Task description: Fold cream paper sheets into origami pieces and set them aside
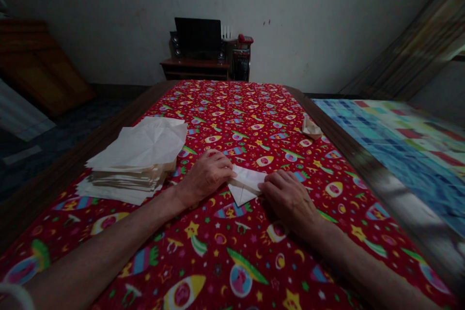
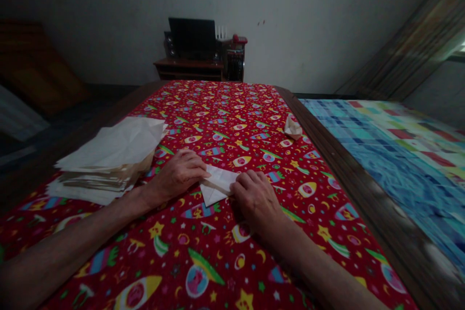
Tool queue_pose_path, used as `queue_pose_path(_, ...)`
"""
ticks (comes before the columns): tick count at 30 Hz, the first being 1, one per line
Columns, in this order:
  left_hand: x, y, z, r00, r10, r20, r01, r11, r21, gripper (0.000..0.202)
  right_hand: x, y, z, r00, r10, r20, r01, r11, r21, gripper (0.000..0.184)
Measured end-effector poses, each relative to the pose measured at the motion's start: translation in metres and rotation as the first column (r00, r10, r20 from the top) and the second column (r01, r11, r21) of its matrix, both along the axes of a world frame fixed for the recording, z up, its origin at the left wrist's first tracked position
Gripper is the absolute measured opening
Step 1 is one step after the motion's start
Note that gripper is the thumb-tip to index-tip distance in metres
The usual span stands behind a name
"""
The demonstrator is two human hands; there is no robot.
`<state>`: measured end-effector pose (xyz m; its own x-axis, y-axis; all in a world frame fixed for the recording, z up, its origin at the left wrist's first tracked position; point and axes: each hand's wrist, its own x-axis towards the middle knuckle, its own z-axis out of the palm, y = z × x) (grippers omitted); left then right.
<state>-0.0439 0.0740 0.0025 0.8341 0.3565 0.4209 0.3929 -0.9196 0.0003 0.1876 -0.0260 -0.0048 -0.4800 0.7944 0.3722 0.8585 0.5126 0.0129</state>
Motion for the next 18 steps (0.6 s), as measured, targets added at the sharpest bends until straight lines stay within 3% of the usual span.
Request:
queue_pose_path(7,-0.014,-0.009,0.006,0.992,-0.003,-0.130,0.014,0.996,0.084,0.022,0.008,-0.005,0.003,0.998,0.057,0.037,-0.053,0.994,-0.100,0.019)
queue_pose_path(13,-0.020,-0.017,0.009,0.969,0.021,-0.245,-0.014,0.999,0.033,0.039,0.009,-0.007,0.006,0.994,0.105,0.011,-0.103,0.986,-0.132,0.017)
queue_pose_path(18,-0.007,-0.038,0.009,0.972,0.058,-0.226,-0.068,0.997,-0.038,0.046,0.004,-0.010,0.010,0.995,0.095,0.012,-0.092,0.986,-0.137,0.016)
